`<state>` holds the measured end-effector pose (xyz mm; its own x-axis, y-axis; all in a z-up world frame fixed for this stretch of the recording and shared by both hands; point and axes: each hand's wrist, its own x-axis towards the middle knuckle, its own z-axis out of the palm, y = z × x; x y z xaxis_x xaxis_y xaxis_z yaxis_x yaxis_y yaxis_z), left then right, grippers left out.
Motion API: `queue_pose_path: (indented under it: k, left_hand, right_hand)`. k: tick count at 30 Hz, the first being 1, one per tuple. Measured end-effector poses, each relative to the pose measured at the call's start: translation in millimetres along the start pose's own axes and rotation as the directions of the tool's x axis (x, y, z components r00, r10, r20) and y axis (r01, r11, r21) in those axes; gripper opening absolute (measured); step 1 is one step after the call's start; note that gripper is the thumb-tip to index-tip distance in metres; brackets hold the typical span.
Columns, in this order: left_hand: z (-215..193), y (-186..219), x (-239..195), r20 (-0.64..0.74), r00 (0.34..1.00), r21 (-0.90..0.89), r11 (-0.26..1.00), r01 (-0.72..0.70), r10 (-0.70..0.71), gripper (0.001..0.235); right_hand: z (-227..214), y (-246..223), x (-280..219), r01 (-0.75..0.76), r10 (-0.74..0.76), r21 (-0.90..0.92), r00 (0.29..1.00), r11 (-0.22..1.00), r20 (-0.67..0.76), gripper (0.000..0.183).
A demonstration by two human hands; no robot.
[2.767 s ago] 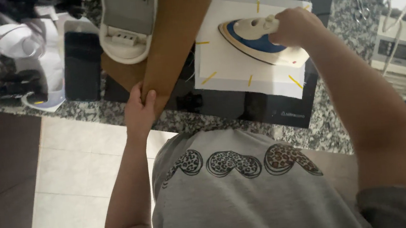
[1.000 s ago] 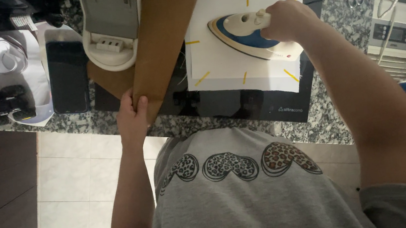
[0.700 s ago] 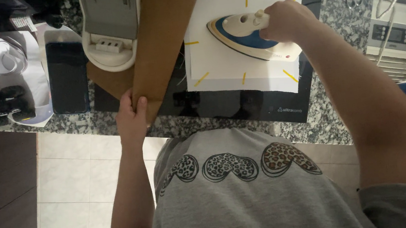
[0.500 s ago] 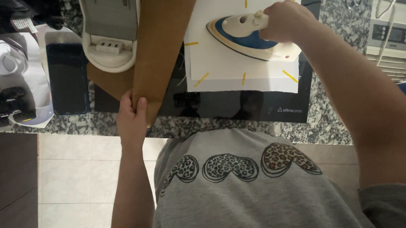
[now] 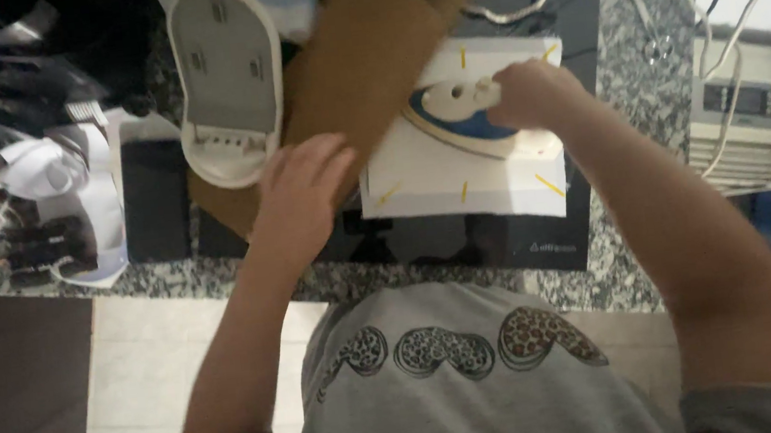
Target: Using a hand iron to apply heat to a transfer sheet and then peeling off the tape and backing paper
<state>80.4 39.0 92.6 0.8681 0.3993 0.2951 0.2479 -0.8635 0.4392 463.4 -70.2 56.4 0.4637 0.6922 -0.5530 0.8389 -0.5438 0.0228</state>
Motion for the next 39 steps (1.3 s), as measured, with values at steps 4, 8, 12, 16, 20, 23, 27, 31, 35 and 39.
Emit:
queue_pose_path:
  k: [4,8,12,16,20,23,27,31,35,39]
  left_hand:
    - [77.4,-37.8,91.7,-0.057,0.969,0.173,0.958,-0.228,0.241,0.032]
    - [142.3,-42.6,196.0,-0.061,0.919,-0.084,0.915,-0.394,0.389,0.016]
    - [202.2,-44.5,244.7,-0.049,0.873,0.213,0.859,-0.465,0.485,0.016]
    - [168.4,-28.1,267.8,0.448,0.770,0.286,0.743,-0.606,0.455,0.023]
    - [203.1,-52.2,278.7,0.573,0.701,0.297,0.690,-0.660,0.424,0.023]
    - [196.3,-49.7,281.3,0.588,0.682,0.301,0.666,-0.683,0.434,0.028]
    - [207.3,-63.8,278.4,0.512,0.677,0.319,0.614,-0.722,0.529,0.026]
    - [217.0,-63.6,279.7,0.555,0.656,0.423,0.505,-0.752,0.512,0.027]
    - [211.6,-62.9,277.0,0.532,0.702,0.381,0.606,-0.698,0.474,0.030]
    - [207.4,-60.5,281.6,0.356,0.854,0.471,0.716,-0.515,0.380,0.031]
  right_hand:
    - [12.3,1.1,-0.3,0.057,-0.056,0.007,0.996,0.998,-0.072,0.057]
    - [0.3,-6.9,-9.2,0.019,-0.019,0.006,0.997,1.000,-0.070,0.047]
    - [5.4,-3.5,-4.4,0.023,-0.023,0.004,0.999,1.000,-0.035,0.042]
    - [-30.8,-29.2,-33.1,-0.036,0.040,-0.056,0.995,0.998,0.086,0.034]
    - [-31.8,-28.9,-32.9,0.003,0.000,-0.036,0.997,0.999,0.078,0.026]
    - [-26.4,-26.3,-30.9,0.012,-0.009,-0.048,0.998,0.999,0.058,0.026]
    - [-33.4,-29.9,-33.4,-0.005,0.009,-0.033,0.995,0.999,0.100,0.033]
    - [-27.5,-25.6,-30.7,0.018,-0.015,-0.052,0.998,0.998,0.063,0.029]
    - [-27.0,-25.5,-30.2,0.020,-0.017,-0.038,0.997,0.999,0.081,0.026]
    - [-30.9,-28.6,-31.7,-0.004,0.007,-0.031,0.996,1.000,0.093,0.036]
